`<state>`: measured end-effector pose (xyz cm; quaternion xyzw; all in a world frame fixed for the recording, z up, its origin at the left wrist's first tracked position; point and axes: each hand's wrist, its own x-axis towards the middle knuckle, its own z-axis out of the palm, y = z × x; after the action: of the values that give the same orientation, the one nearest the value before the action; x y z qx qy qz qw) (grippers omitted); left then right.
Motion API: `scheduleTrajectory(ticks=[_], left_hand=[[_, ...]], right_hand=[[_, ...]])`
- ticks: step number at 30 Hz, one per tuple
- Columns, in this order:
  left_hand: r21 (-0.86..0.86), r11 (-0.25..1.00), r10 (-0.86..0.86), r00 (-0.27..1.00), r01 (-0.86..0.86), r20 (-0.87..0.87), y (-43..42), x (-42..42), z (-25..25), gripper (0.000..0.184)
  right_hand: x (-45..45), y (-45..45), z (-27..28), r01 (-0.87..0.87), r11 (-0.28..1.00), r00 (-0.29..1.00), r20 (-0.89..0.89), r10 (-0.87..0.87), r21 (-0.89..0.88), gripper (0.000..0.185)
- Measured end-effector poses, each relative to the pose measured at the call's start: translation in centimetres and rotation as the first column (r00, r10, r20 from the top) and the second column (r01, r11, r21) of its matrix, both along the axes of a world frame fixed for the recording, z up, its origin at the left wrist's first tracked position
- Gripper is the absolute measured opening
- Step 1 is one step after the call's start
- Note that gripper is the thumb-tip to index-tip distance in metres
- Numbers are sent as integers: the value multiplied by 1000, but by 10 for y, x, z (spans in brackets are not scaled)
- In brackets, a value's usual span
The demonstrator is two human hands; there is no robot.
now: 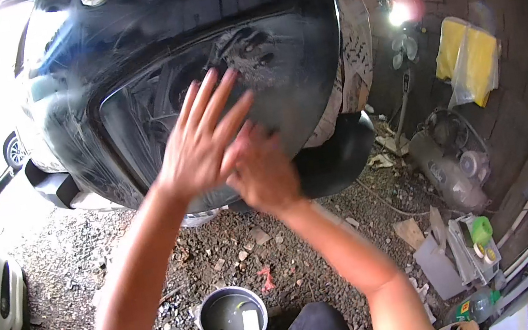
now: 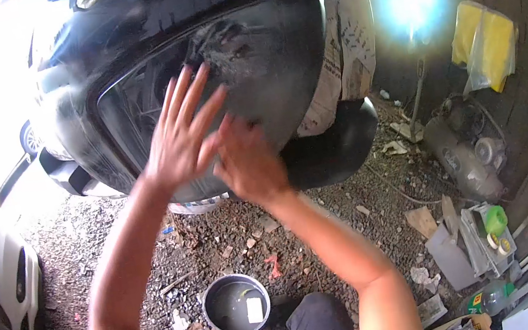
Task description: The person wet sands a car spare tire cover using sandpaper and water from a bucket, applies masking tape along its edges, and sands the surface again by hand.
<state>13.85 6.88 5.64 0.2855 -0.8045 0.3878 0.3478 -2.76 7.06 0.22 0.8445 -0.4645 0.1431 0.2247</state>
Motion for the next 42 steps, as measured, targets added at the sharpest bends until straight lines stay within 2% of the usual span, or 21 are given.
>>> scheduleTrajectory(ticks=[2,4,6,7,10,12,14,16,19,21,23,24,26,27,28,30,32,36,39,41,42], left_hand=[[177,983,-4,966,51,-257,30,28,-87,58],[418,906,155,866,66,-475,53,61,-224,59],[718,696,478,745,1,-465,96,81,-369,58],[768,639,507,723,50,-469,112,97,-454,54],[923,365,640,686,124,-345,159,92,-526,42],[974,220,687,702,48,-190,168,88,-549,42],[1000,23,726,687,-21,-3,169,87,-564,44],[960,136,648,754,-247,102,179,86,-583,41],[950,197,683,729,-242,44,179,82,-587,41],[953,228,708,706,-199,-22,174,81,-594,41],[952,248,711,701,-176,-56,179,82,-584,39],[952,260,712,699,-163,-75,179,82,-581,39],[941,293,718,688,-167,-102,177,81,-583,36],[940,296,720,686,-170,-103,177,82,-587,36],[939,299,722,683,-170,-106,177,83,-591,35],[941,300,720,683,-153,-118,176,83,-594,34],[941,301,727,675,-153,-123,173,84,-595,33],[932,319,738,662,-169,-133,176,85,-606,32],[952,269,745,658,-145,-111,175,88,-610,37],[940,308,740,658,-147,-139,173,88,-613,36],[935,322,737,659,-148,-149,176,87,-614,36]], right_hand=[[-31,-47,30,86,716,963,242,118,-693,77],[-41,-56,79,235,606,897,410,165,-760,78],[-20,-48,67,328,623,853,506,128,-710,80],[-6,-41,44,304,646,885,458,79,-700,80],[21,-32,-57,10,863,997,-66,-49,-505,83],[-9,-45,-63,-265,779,941,-327,82,-568,83],[-12,-7,38,81,932,963,-214,-165,-354,82],[-52,-53,83,64,601,992,115,46,-797,81],[-29,-59,90,280,567,875,449,181,-774,78],[11,-44,39,232,628,962,270,-37,-743,80],[36,-33,-29,-43,840,989,-141,-40,-541,85],[21,-44,-55,-227,783,947,-317,40,-579,88],[0,-39,-17,-256,802,907,-421,8,-539,87],[-11,-32,15,-105,856,955,-291,-56,-507,85],[-28,-41,47,-112,697,993,-96,62,-708,81],[-45,-52,82,205,619,942,325,86,-758,81],[-6,-53,65,281,620,906,416,81,-732,84],[84,-48,-53,-217,840,968,-1,250,-496,91],[50,-49,-39,-383,827,923,-198,330,-412,92],[14,-44,21,-108,766,994,-58,92,-634,88],[-2,-50,47,-37,648,984,87,158,-761,79]])
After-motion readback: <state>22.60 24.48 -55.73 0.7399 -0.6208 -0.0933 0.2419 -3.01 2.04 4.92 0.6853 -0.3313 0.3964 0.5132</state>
